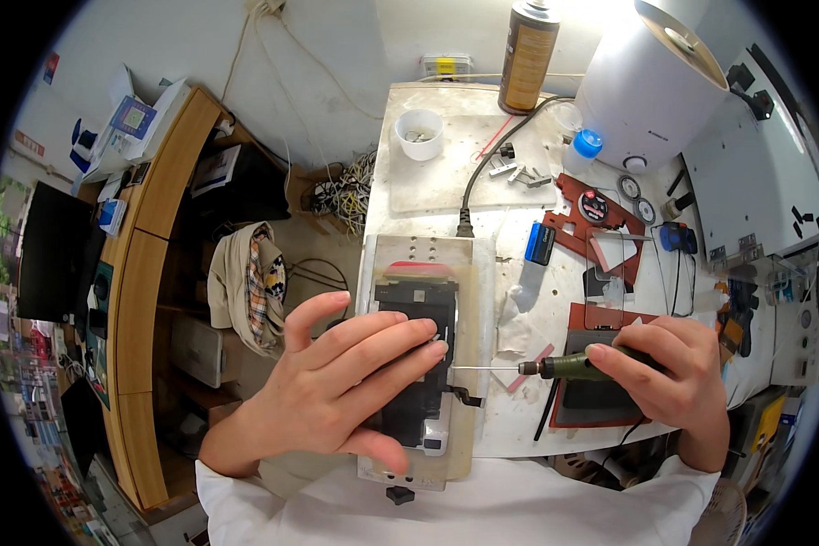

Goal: The person cleans a disassembled electronic device using a white cloth and a brush. They then use a soldering iron to work on the device's internal components, followed by further cleaning with the cloth. The person handles the device and tools with care throughout the process.

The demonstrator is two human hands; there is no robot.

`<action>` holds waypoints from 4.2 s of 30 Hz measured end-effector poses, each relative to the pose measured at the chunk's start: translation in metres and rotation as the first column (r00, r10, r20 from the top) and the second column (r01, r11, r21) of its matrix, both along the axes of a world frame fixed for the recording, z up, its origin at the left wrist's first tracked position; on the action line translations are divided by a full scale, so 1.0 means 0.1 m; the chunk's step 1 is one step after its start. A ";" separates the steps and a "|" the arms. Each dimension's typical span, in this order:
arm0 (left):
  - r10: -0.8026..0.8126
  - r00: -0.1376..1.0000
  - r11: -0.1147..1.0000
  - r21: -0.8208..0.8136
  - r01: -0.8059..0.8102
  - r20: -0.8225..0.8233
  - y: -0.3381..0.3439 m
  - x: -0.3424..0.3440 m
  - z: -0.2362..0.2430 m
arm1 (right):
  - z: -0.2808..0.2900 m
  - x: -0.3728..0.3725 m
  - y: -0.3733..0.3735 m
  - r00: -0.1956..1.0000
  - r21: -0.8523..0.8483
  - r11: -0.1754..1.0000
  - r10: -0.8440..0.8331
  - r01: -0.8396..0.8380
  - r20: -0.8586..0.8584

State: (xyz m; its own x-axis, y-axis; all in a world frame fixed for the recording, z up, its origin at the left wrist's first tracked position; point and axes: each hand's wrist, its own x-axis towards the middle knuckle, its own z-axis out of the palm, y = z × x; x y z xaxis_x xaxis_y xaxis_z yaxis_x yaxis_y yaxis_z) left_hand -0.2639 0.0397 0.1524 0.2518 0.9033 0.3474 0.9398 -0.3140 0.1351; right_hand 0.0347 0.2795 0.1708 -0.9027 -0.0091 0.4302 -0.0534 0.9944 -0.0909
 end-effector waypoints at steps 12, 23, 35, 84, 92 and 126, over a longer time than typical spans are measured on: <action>0.010 0.999 1.000 0.014 -0.011 0.053 -0.01 0.02 0.00 | 0.04 -0.01 -0.03 1.000 -0.004 1.000 0.005 -0.005 0.010; -0.004 1.000 1.000 0.017 0.004 0.014 -0.01 0.00 -0.02 | 0.07 0.02 -0.05 0.999 -0.026 0.999 0.026 -0.025 0.039; 0.016 1.000 1.000 0.019 -0.016 0.019 0.00 0.02 0.03 | 0.06 0.07 -0.05 1.000 -0.022 1.000 0.003 -0.002 0.022; -0.040 0.981 0.995 0.098 0.022 0.190 -0.23 0.13 -0.07 | 0.26 0.32 -1.01 0.949 0.060 0.951 -0.307 0.303 0.071; -0.030 0.984 0.997 0.080 0.016 0.174 -0.22 0.11 -0.06 | 0.25 0.30 -1.02 0.944 0.064 0.946 -0.323 0.319 0.066; -0.007 0.992 0.995 0.100 -0.006 0.129 -0.22 0.14 -0.03 | 0.20 0.32 -0.96 0.953 0.016 0.957 -0.288 0.288 0.092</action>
